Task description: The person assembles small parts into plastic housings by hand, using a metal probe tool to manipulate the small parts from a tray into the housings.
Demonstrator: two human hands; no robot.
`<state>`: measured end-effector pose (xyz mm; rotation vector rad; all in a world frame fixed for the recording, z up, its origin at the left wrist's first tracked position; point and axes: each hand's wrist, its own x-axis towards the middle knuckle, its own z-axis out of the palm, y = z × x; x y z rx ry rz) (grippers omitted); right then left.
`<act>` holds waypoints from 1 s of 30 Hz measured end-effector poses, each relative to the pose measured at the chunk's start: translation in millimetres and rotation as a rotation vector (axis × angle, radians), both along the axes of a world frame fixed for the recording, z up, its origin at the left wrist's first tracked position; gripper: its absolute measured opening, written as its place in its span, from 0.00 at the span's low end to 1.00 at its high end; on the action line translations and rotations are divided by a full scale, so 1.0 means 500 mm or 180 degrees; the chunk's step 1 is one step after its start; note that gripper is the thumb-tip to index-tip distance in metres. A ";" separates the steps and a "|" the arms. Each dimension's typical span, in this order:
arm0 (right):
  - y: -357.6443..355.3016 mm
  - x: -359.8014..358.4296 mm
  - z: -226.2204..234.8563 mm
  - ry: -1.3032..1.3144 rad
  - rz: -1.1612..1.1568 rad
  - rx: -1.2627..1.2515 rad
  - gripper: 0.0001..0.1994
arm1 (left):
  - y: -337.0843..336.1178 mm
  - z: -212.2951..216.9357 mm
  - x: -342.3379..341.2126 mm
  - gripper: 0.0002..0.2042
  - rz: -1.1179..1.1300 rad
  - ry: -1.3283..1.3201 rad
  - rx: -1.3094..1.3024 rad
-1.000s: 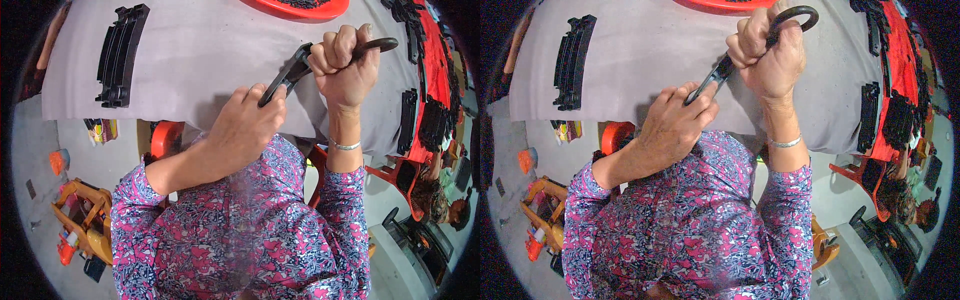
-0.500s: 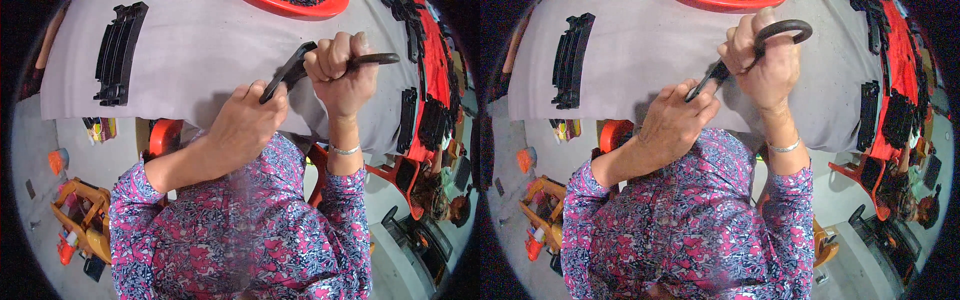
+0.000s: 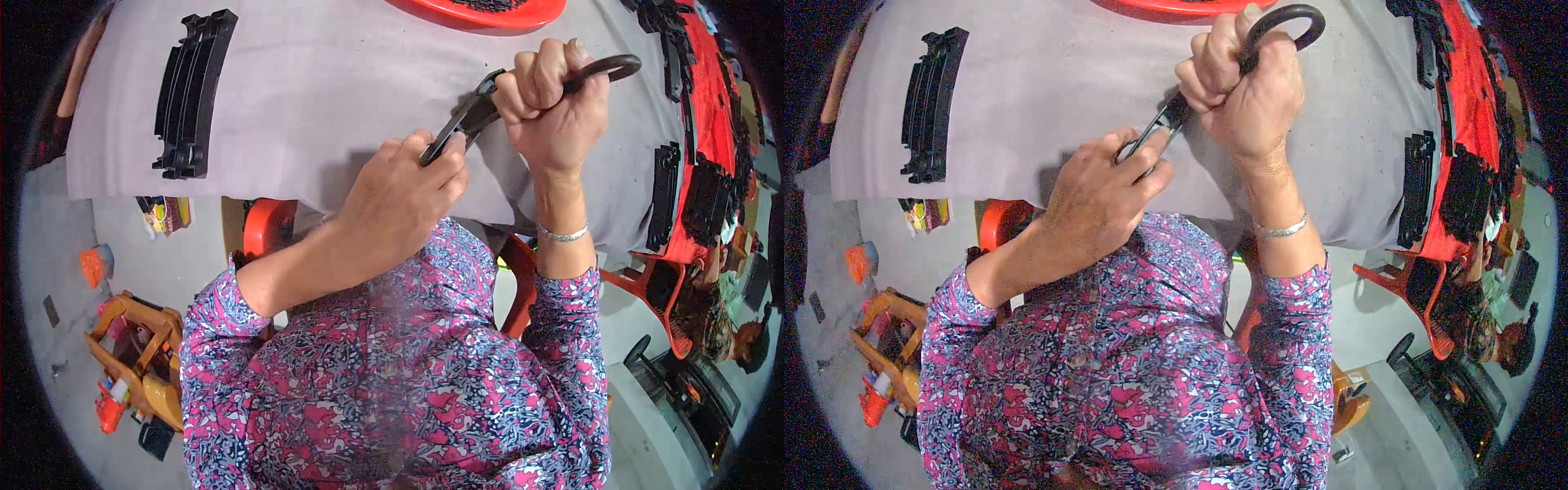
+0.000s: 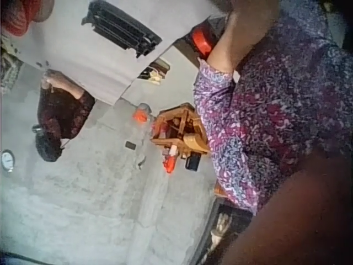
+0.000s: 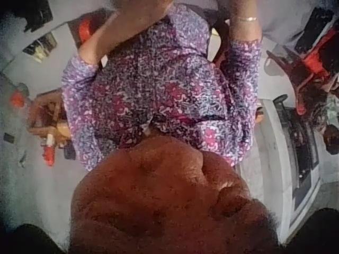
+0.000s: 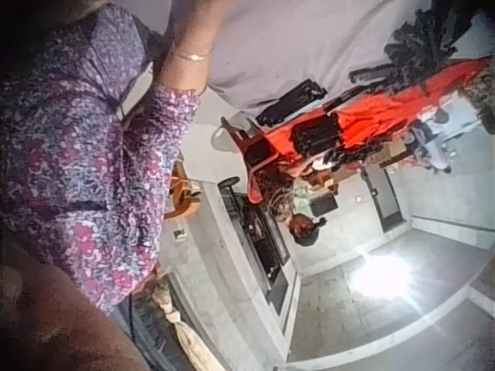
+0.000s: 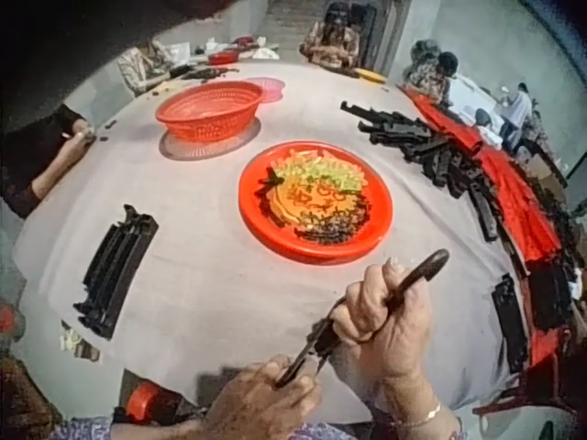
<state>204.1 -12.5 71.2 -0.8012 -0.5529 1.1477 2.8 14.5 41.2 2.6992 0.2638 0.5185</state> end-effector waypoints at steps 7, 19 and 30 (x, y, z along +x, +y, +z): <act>-0.005 0.023 -0.017 0.0174 0.0075 0.0234 0.26 | -0.004 0.002 0.004 0.16 0.0071 0.0075 0.0196; 0.000 0.031 -0.028 0.0277 0.0238 0.0229 0.26 | -0.007 -0.004 0.004 0.17 0.0179 -0.0059 0.0171; 0.016 0.033 -0.032 0.0381 -0.0042 -0.0082 0.22 | -0.005 -0.007 0.002 0.17 0.0233 -0.0116 0.0122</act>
